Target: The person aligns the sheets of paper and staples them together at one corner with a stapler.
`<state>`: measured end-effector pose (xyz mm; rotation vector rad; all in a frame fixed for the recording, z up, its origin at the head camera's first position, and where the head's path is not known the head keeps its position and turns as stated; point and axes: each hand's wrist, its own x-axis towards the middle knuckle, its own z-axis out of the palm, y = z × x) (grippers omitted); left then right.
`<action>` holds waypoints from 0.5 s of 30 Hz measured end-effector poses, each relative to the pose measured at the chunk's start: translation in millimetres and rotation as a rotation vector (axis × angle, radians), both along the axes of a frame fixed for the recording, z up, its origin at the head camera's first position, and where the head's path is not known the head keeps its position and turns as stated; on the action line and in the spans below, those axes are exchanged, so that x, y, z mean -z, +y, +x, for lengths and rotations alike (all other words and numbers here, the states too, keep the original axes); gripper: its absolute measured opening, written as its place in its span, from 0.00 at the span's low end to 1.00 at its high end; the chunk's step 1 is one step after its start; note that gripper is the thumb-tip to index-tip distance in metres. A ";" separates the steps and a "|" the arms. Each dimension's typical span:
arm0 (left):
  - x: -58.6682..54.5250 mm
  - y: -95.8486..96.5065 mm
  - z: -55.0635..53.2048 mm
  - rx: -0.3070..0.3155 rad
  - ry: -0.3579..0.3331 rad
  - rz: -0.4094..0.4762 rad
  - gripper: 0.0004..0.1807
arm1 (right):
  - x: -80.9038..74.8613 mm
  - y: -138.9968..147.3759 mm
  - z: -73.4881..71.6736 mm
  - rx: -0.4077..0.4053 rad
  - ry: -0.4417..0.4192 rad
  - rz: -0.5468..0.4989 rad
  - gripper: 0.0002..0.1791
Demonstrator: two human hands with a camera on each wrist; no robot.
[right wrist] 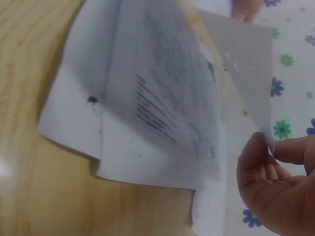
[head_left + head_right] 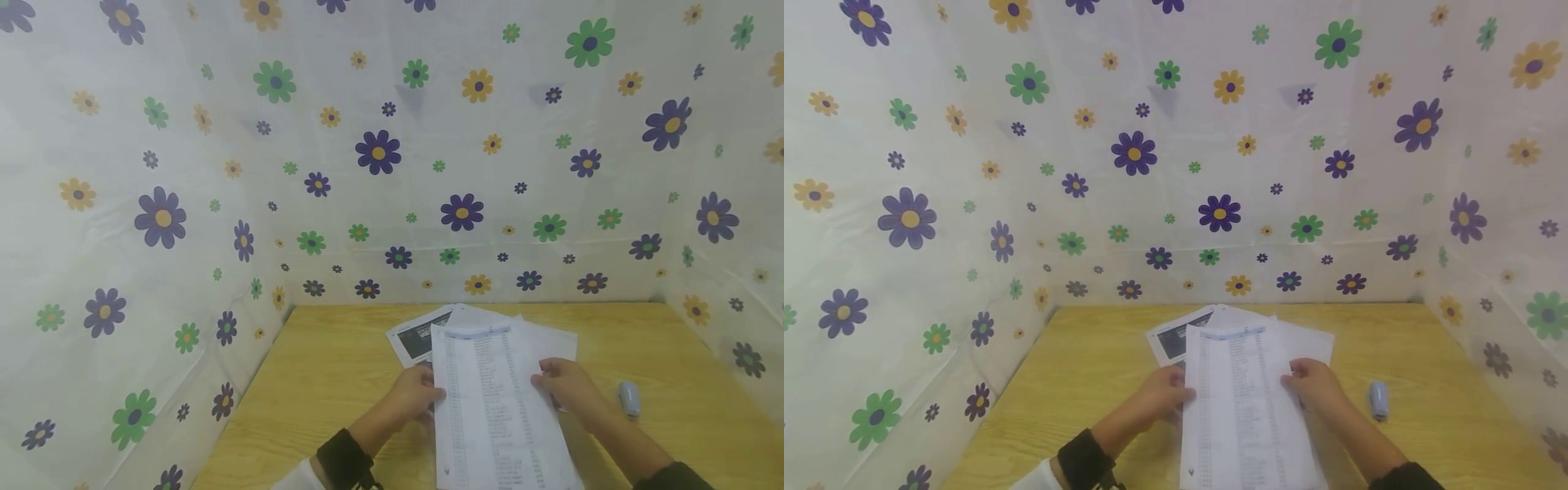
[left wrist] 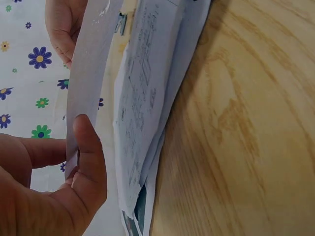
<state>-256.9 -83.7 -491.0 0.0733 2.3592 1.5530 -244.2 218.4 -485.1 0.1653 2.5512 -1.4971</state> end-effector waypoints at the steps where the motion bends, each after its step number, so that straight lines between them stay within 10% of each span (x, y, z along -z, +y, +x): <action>1: 2.6 0.5 -0.4 0.001 -0.003 -0.002 0.15 | 2.0 -0.8 -0.2 -0.002 -0.003 0.005 0.31; 15: 15.7 4.4 -1.2 0.008 -0.031 -0.096 0.17 | 10.9 -5.9 -1.8 -0.005 -0.025 0.042 0.28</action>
